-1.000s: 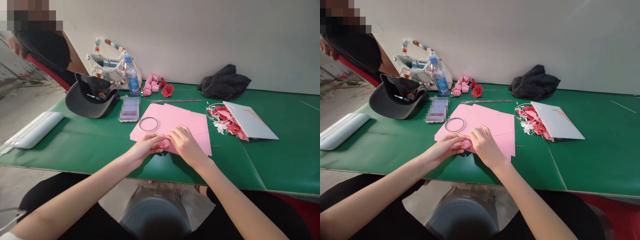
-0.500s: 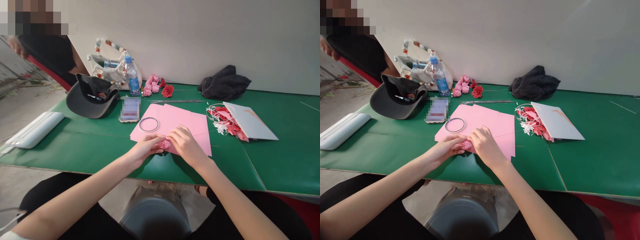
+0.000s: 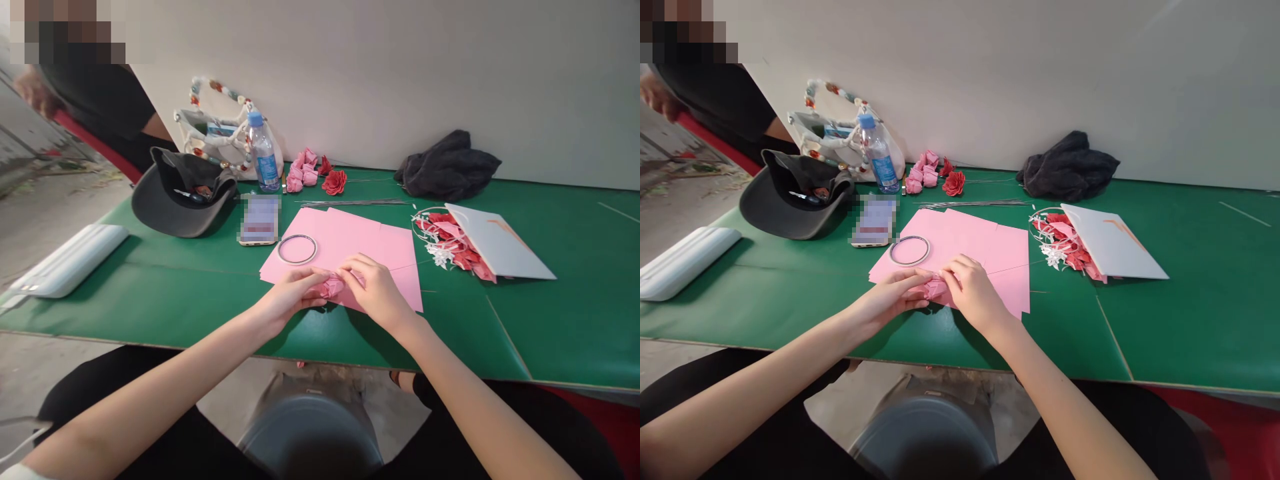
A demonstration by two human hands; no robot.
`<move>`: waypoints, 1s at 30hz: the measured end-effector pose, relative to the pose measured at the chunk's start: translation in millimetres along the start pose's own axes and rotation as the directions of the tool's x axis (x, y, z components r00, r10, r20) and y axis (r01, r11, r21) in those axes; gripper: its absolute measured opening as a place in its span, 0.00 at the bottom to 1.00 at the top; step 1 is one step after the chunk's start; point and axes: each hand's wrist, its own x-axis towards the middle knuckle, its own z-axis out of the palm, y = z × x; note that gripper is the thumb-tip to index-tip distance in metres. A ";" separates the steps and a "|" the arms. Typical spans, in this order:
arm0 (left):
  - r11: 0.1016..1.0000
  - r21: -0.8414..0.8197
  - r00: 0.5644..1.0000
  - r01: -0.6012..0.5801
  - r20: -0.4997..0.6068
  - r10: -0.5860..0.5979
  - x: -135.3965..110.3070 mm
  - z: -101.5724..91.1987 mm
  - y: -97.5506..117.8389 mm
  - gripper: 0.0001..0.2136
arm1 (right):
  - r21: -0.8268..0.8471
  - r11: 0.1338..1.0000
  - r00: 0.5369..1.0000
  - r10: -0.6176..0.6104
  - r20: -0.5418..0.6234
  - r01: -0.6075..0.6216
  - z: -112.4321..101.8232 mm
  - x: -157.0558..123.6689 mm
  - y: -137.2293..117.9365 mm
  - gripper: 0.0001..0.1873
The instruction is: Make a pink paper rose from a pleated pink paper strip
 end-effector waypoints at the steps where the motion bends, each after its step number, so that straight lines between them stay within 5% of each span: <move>1: 1.000 -0.001 1.000 0.000 -0.002 0.000 -0.2 0.0 0.2 0.08 | 0.014 1.000 1.000 0.012 -0.007 -0.012 -0.4 0.0 -0.6 0.09; 20: 0.998 0.047 0.999 0.031 0.036 -0.033 -3.9 3.2 6.6 0.10 | -0.016 0.990 0.990 -0.138 -0.010 0.138 -6.9 2.9 4.6 0.07; 26: 0.999 0.015 0.999 0.046 0.004 -0.046 -3.2 3.5 6.4 0.09 | -0.196 0.944 0.964 -0.260 0.053 0.265 -4.2 -1.0 6.5 0.09; 30: 0.999 0.007 0.999 0.046 -0.003 -0.046 -1.9 2.4 5.9 0.09 | -0.143 0.963 0.973 -0.222 0.058 0.228 -1.9 -2.1 7.4 0.09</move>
